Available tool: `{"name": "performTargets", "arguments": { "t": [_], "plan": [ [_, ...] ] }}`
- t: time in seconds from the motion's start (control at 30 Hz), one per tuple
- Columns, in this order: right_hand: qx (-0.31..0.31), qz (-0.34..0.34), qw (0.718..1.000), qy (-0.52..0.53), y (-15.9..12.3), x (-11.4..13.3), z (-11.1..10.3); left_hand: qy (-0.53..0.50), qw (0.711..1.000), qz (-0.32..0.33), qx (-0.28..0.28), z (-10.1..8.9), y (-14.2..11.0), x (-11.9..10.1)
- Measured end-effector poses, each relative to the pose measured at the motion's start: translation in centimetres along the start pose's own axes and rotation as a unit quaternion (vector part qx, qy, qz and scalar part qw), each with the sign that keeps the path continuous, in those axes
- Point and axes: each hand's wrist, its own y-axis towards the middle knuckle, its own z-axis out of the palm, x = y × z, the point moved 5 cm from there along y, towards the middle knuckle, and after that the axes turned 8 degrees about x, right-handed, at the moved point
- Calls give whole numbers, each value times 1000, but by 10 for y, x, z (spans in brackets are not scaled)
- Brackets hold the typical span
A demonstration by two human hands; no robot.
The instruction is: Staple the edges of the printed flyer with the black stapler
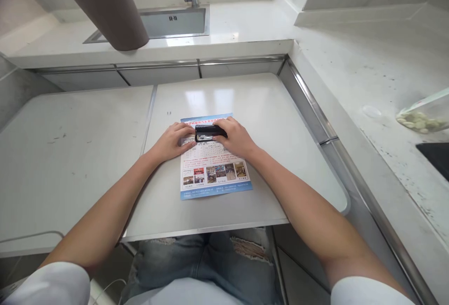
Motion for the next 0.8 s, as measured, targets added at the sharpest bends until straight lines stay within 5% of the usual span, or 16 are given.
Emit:
{"name": "performTargets", "arguments": {
  "t": [0.17,0.27,0.4,0.53,0.8],
  "plan": [
    [8,-3,999,40,2,2,-10,-2,1000,-5,-8,2,2,2],
    [16,71,990,125,0,-8,-27,-5,1000,-9,-7,3,2,3],
    [82,209,903,365,-6,-23,-27,-14,1000,-14,-4,3,2,4],
    [103,273,820,492,-10,-27,-17,-20,1000,-12,-8,3,3,4],
    [88,294,780,545,-10,-31,-12,-33,999,-14,-13,3,3,5]
  ]
}}
